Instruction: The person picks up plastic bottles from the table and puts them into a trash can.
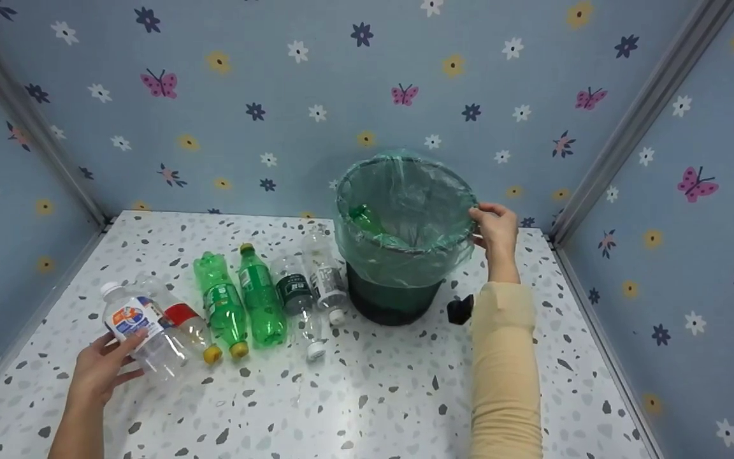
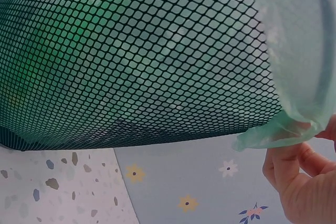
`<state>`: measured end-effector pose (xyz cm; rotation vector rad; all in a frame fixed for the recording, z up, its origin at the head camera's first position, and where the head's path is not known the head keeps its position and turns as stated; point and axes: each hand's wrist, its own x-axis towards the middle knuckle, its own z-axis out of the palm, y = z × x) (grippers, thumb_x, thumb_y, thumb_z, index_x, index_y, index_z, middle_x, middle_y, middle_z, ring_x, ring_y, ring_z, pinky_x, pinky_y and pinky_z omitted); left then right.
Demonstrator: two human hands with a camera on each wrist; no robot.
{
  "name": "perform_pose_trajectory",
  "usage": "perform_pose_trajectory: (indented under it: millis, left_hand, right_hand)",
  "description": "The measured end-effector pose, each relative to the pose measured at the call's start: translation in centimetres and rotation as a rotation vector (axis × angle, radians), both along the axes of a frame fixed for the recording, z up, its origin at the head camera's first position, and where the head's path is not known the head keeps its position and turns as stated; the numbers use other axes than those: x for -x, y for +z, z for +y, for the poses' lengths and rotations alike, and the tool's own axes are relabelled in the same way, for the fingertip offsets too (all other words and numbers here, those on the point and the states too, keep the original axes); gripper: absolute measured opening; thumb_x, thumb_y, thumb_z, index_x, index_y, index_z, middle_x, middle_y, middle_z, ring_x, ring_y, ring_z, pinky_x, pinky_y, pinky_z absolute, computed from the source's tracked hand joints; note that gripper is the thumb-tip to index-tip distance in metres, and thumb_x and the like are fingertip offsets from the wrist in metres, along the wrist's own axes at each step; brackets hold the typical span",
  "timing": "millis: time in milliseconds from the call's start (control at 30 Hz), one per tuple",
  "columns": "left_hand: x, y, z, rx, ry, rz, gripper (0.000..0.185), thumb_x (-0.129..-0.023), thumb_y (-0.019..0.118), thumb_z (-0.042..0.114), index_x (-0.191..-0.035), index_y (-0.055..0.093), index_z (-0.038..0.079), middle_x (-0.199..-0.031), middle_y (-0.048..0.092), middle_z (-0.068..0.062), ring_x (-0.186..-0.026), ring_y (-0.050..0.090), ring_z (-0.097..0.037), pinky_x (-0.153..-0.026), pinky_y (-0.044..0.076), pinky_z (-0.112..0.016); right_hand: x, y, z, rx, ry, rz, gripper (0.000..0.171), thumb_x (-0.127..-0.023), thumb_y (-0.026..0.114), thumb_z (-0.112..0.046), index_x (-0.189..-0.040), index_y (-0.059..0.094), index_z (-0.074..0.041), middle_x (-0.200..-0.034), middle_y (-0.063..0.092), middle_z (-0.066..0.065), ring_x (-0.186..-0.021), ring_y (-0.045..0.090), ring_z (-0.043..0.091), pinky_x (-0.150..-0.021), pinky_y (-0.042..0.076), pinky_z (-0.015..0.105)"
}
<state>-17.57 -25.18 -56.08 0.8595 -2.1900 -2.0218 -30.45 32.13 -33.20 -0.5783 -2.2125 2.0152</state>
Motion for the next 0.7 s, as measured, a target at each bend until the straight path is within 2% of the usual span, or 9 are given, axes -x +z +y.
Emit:
perform_pose_trajectory:
  millis: [167,233,267,333,400,467,567,633,700]
  left_hand:
    - [3.2,-4.5,-0.7,0.049,0.033,0.109,0.096,-0.064,0.069,0.056,-0.141,0.024,0.02,-0.13,0.036,-0.008,-0.103,0.048,-0.025,-0.061,0.052,-0.036]
    - [4.1,-4.7,-0.3,0.044,0.027,0.145,0.094,-0.063,0.069,0.056,-0.14,0.025,0.024,-0.129,0.037,-0.004,-0.101,0.049,-0.025,-0.061,0.052,-0.036]
    - [4.3,-3.9,0.1,0.024,0.013,0.159,0.093,-0.064,0.07,0.053,-0.14,0.025,0.024,-0.13,0.037,-0.004,-0.099,0.05,-0.026,-0.061,0.052,-0.037]
    - [4.3,-1.9,1.4,-0.007,0.001,0.198,0.088,-0.067,0.071,0.049,-0.139,0.027,0.023,-0.129,0.038,-0.005,-0.094,0.053,-0.024,-0.06,0.052,-0.037]
    - [3.4,1.8,3.5,-0.038,-0.012,0.239,0.085,-0.069,0.071,0.044,-0.139,0.028,0.02,-0.128,0.039,-0.008,-0.092,0.055,-0.024,-0.061,0.052,-0.037]
    - [2.0,6.6,6.0,-0.056,-0.032,0.253,0.084,-0.072,0.071,0.038,-0.139,0.027,0.014,-0.129,0.037,-0.012,-0.096,0.054,-0.025,-0.065,0.051,-0.036]
    - [-0.1,12.7,9.5,-0.06,-0.06,0.28,0.083,-0.073,0.071,0.035,-0.138,0.026,0.008,-0.128,0.038,-0.014,-0.101,0.051,-0.027,-0.07,0.051,-0.032]
    - [-0.7,15.3,11.1,-0.065,-0.093,0.277,0.083,-0.076,0.069,0.032,-0.139,0.023,0.005,-0.131,0.036,-0.015,-0.105,0.048,-0.027,-0.072,0.05,-0.029]
    - [-0.7,16.6,12.3,-0.097,-0.111,0.299,0.081,-0.078,0.068,0.028,-0.139,0.021,0.005,-0.131,0.036,-0.014,-0.106,0.048,-0.026,-0.071,0.05,-0.026]
  right_hand:
    - [-0.1,0.1,0.0,0.025,0.007,0.002,0.021,-0.083,0.062,-0.016,-0.102,0.054,-0.013,-0.089,0.05,-0.002,-0.065,0.052,0.008,-0.055,0.042,0.021]
    - [-0.1,0.1,0.0,0.021,0.01,0.004,0.022,-0.083,0.062,-0.016,-0.103,0.054,-0.012,-0.089,0.05,-0.002,-0.066,0.053,0.008,-0.055,0.042,0.021]
    - [-0.1,0.1,0.0,0.016,0.011,0.004,0.023,-0.083,0.061,-0.017,-0.104,0.054,-0.012,-0.089,0.05,-0.002,-0.067,0.053,0.008,-0.055,0.043,0.021]
    - [-0.1,0.1,0.0,0.003,0.011,0.006,0.025,-0.083,0.061,-0.017,-0.107,0.054,-0.011,-0.089,0.05,-0.002,-0.067,0.053,0.009,-0.055,0.043,0.021]
    - [-0.1,0.1,0.0,-0.01,0.011,0.005,0.028,-0.083,0.061,-0.018,-0.109,0.053,-0.011,-0.09,0.05,-0.002,-0.068,0.052,0.009,-0.055,0.043,0.021]
    - [-0.1,0.1,0.0,-0.012,0.009,0.005,0.031,-0.083,0.061,-0.018,-0.112,0.052,-0.01,-0.09,0.05,-0.002,-0.068,0.052,0.009,-0.055,0.042,0.02]
    - [-0.2,0.0,0.0,-0.006,0.005,0.005,0.03,-0.083,0.061,-0.018,-0.111,0.052,-0.01,-0.09,0.05,-0.002,-0.068,0.052,0.009,-0.055,0.042,0.02]
    - [-0.2,0.0,0.0,-0.004,0.004,0.007,0.028,-0.083,0.061,-0.018,-0.11,0.053,-0.011,-0.09,0.05,-0.002,-0.068,0.052,0.009,-0.054,0.042,0.02]
    - [-0.3,0.0,0.0,-0.005,0.005,0.013,0.026,-0.083,0.061,-0.018,-0.107,0.054,-0.012,-0.09,0.05,-0.002,-0.068,0.051,0.009,-0.054,0.042,0.02]
